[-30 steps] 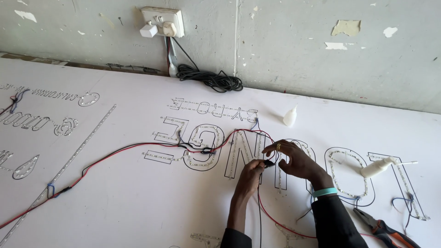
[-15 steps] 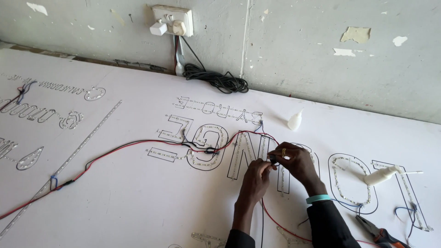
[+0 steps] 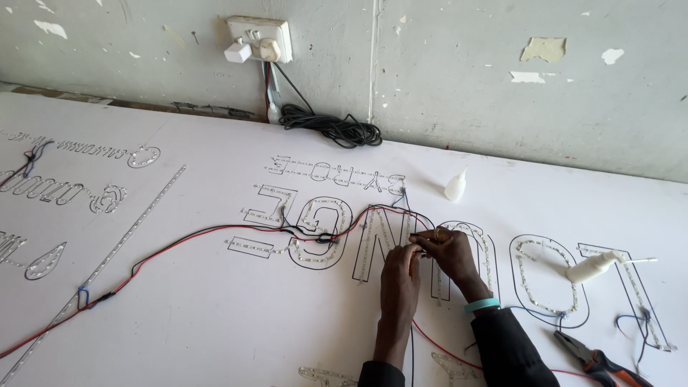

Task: Connecting electrical wiring to LED components on a large sign board template

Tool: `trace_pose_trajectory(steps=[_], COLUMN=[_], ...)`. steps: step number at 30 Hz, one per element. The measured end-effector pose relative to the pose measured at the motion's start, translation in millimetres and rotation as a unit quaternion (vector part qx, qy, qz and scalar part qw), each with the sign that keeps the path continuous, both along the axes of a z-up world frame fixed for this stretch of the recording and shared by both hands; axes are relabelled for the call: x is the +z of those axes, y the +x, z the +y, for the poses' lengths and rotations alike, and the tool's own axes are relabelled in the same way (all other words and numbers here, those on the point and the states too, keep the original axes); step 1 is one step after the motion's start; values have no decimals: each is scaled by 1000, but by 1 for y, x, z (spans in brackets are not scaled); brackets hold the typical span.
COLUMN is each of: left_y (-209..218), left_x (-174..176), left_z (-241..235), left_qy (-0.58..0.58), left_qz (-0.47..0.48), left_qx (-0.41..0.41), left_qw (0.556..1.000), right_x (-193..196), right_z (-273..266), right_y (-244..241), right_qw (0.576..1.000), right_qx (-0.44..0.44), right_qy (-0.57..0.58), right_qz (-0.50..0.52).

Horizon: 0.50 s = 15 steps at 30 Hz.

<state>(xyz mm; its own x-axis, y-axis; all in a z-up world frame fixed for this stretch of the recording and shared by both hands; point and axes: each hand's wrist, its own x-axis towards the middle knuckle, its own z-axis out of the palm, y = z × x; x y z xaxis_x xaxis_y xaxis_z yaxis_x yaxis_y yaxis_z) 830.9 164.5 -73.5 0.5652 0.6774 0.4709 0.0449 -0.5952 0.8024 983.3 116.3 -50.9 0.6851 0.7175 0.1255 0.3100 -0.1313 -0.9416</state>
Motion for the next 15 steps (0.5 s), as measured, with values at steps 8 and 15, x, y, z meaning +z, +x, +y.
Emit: trace_pose_trajectory(steps=[8, 15], left_y=[12, 21], left_x=[-15, -51], left_z=[2, 26], left_qy=[-175, -371], left_qz=[28, 14], left_qx=[19, -62], left_qw=[984, 926], right_x=[19, 16], right_z=[-11, -16], right_y=[-10, -2], right_qw=[990, 959], right_qx=[36, 131], right_qy=[8, 85], right_qz=[-135, -238])
